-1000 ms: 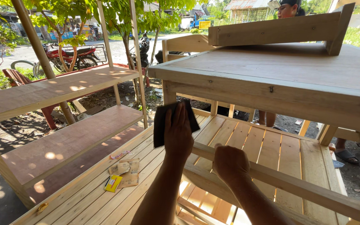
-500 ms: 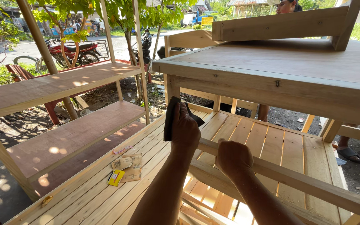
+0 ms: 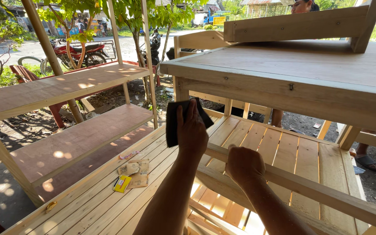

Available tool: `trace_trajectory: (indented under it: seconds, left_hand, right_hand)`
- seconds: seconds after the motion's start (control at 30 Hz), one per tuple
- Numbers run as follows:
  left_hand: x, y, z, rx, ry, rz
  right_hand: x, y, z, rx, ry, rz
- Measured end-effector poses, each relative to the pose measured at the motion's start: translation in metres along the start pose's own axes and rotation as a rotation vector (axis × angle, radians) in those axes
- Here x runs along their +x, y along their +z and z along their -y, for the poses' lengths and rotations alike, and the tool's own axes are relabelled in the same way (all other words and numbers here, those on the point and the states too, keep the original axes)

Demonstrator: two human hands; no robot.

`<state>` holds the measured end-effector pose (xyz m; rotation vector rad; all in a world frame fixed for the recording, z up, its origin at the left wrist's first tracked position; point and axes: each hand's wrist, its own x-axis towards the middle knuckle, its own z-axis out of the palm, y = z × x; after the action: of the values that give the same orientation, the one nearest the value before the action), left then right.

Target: The person sands a wooden table with a sheet of sandpaper, rubbing the underside of the tabletop, its edges, the side rails, and the legs. They steady the table with one hand while sanding different surfaces in turn, working around the piece.

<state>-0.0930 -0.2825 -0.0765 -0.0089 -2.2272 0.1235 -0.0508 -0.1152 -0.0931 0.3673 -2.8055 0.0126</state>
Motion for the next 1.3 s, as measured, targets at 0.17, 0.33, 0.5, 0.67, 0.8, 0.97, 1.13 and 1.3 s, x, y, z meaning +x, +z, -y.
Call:
trace_trajectory:
  seconds: [0.17, 0.33, 0.5, 0.67, 0.8, 0.97, 1.13, 1.3]
  left_hand:
    - [0.019, 0.0, -0.002, 0.058, -0.019, -0.031]
    - [-0.02, -0.001, 0.01, -0.015, 0.057, -0.17]
    - [0.01, 0.0, 0.007, -0.041, 0.022, -0.184]
    - [0.005, -0.002, 0.008, -0.042, 0.019, -0.217]
    - [-0.032, 0.002, 0.019, -0.077, 0.108, -0.198]
    - [0.008, 0.011, 0.015, 0.1, 0.097, -0.175]
    - [-0.005, 0.002, 0.02, 0.11, 0.155, 0.063]
    - [-0.023, -0.009, 0.026, 0.056, 0.177, -0.002]
  right_hand:
    - [-0.002, -0.002, 0.001, -0.017, -0.001, 0.016]
    - [0.0, -0.002, 0.001, 0.025, 0.003, -0.002]
    - [0.002, 0.002, 0.0, 0.013, 0.005, -0.002]
    - [0.002, 0.003, -0.003, 0.012, -0.004, -0.022]
    - [0.001, 0.003, -0.002, 0.012, -0.008, -0.028]
    - [0.001, 0.001, 0.0, 0.011, 0.003, 0.002]
    - [-0.001, -0.001, 0.0, 0.002, -0.008, 0.009]
    - [-0.001, -0.003, 0.0, -0.012, 0.005, 0.033]
